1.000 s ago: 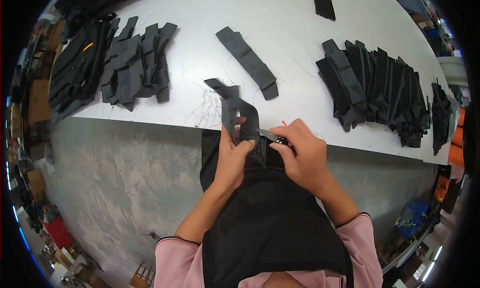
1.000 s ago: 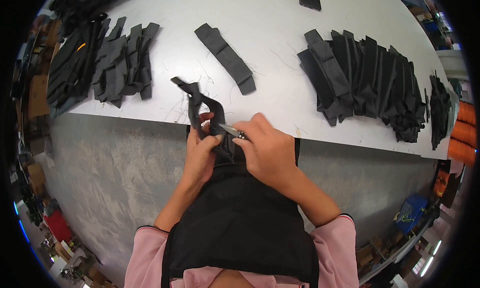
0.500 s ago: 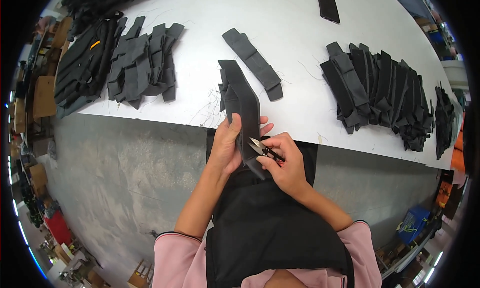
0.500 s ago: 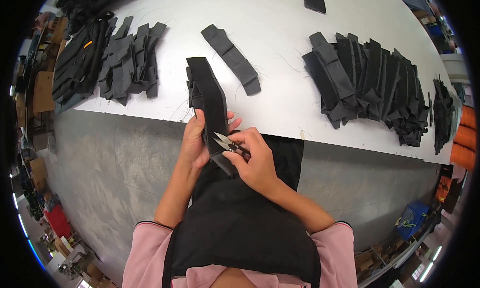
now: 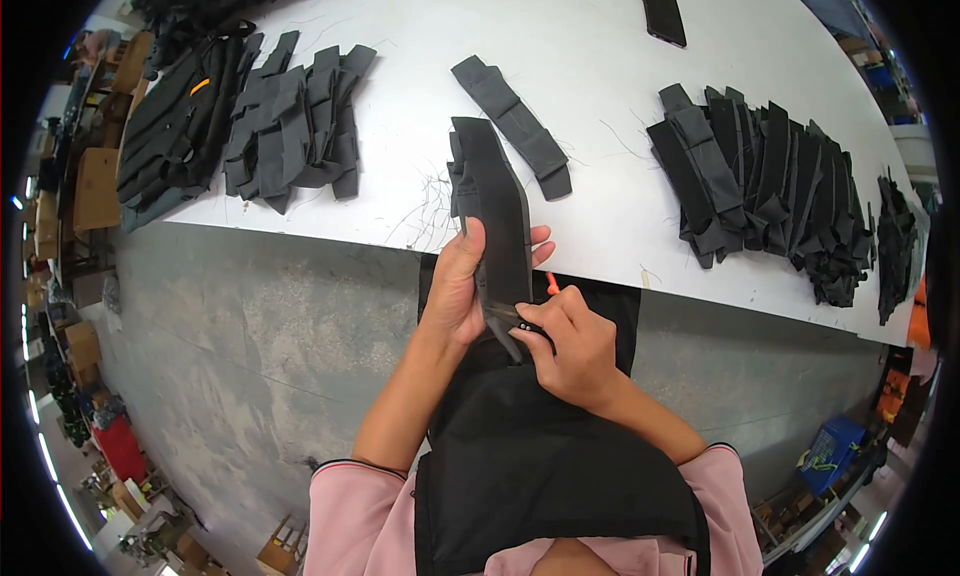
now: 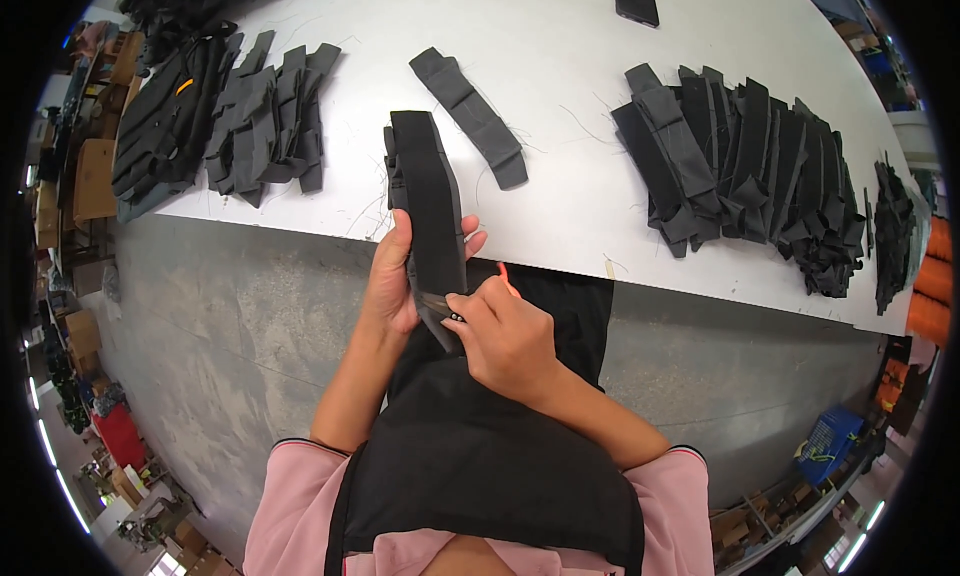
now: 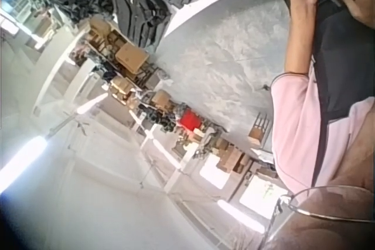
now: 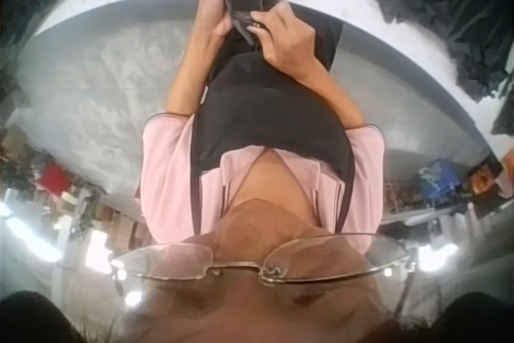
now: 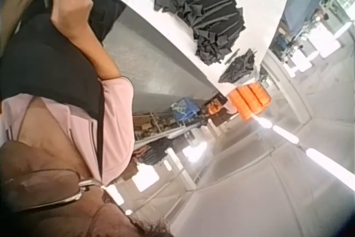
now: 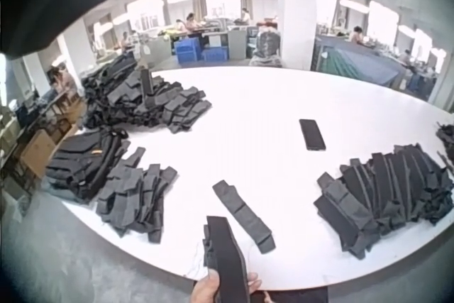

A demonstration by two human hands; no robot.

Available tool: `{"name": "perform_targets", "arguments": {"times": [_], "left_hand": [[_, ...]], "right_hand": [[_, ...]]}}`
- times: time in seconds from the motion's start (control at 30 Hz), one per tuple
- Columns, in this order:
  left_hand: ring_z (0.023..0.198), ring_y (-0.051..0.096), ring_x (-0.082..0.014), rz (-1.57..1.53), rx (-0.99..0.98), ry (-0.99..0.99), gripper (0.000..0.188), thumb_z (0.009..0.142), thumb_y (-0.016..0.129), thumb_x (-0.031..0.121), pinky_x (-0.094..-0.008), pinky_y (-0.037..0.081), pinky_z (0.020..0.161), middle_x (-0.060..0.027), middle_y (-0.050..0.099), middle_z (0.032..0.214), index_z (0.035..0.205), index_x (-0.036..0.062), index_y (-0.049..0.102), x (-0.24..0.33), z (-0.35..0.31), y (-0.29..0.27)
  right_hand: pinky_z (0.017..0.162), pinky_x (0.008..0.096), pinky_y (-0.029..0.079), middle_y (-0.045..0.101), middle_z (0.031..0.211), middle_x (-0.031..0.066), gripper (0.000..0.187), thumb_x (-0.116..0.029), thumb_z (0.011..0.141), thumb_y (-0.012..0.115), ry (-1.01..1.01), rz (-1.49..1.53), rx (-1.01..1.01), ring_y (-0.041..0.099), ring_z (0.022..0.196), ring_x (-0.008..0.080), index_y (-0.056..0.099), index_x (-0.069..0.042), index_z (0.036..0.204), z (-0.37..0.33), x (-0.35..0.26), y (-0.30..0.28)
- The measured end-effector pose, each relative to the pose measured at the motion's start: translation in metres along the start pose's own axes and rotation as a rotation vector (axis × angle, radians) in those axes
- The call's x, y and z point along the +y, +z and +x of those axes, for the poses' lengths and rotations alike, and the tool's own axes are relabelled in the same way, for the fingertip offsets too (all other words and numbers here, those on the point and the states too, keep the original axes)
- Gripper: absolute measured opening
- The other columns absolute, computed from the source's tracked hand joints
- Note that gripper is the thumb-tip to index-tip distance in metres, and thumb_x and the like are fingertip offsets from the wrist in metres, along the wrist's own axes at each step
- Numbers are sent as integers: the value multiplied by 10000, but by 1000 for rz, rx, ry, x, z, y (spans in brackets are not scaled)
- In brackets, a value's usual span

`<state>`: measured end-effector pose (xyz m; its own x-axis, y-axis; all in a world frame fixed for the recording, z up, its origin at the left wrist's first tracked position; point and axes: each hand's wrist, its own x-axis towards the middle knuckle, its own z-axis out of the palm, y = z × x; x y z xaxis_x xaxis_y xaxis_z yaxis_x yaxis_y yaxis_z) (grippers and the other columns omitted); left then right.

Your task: Trimming excess threads or small parts from black fabric components using a pair of snips or small scissors in a manufacturing setting.

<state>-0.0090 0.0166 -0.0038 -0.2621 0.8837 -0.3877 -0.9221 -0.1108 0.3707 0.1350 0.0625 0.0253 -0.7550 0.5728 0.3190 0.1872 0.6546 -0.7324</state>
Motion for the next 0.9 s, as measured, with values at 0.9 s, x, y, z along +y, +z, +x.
{"name": "perform_targets", "arguments": {"times": [0.9], "left_hand": [[1105,548,-305,-114,-98,12,346,947,454,196,-421,451,948,-218,513,1235,1210,-27,462,3,-13,-13]], "right_hand": [[553,312,475,518,711,88,206,-18,673,720,-40,-102,3,542,557,231,631,-26,858,26,9,-6]]}}
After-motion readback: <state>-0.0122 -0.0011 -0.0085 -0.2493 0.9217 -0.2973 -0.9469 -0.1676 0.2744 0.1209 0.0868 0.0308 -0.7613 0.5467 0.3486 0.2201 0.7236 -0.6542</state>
